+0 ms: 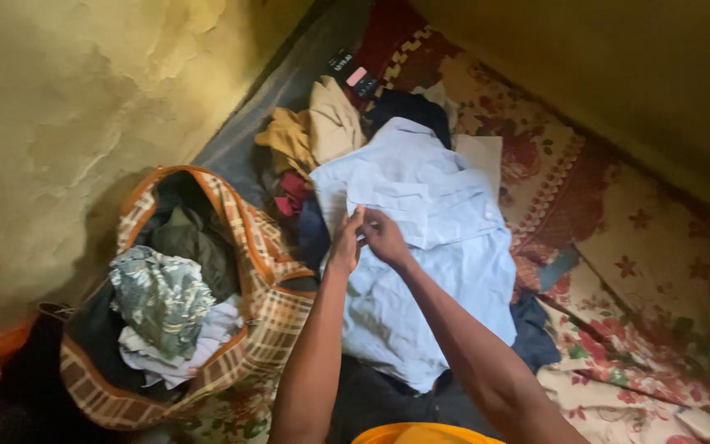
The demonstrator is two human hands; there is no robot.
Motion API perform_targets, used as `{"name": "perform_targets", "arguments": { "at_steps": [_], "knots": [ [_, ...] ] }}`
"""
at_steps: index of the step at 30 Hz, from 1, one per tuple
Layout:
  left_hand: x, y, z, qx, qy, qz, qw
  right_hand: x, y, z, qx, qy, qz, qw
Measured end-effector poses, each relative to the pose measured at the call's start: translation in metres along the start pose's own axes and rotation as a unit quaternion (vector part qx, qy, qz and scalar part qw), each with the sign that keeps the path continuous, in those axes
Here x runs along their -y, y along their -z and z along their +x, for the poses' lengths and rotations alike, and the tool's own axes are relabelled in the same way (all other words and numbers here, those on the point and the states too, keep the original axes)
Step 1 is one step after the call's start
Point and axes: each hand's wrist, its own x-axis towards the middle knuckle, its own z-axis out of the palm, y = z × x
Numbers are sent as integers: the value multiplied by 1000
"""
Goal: Sorting, inspecting, and unfolding garments on top of a bed.
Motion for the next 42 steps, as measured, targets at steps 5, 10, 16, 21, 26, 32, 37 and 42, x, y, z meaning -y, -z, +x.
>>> {"name": "perform_targets", "arguments": {
  "at_steps": [5,10,16,21,26,32,37,42],
  "knots": [
    [35,87,55,-25,-81,52,995,-9,-42,-9,50,109,-127,985],
    [-9,54,12,-48,-79,61,994,18,-29,-32,-32,177,-306,935],
    [57,122,43,-84,-78,90,989,-13,-18,-27,-21,198,-414,888],
    [64,132,41,-136,-89,218,962,-9,8,-32,-14,134,-443,887],
    [-1,61,-17,-163,-360,474,787,-18,11,-25,-107,145,-400,899],
    [-7,62,11,88,-377,778,495,-37,-2,3,0,247,-493,834],
    [-26,79,38,12,-275,775,569,-57,18,40,71,175,-401,896],
    [-38,62,24,13,-209,776,595,-37,39,31,62,205,-275,938]
  ]
}}
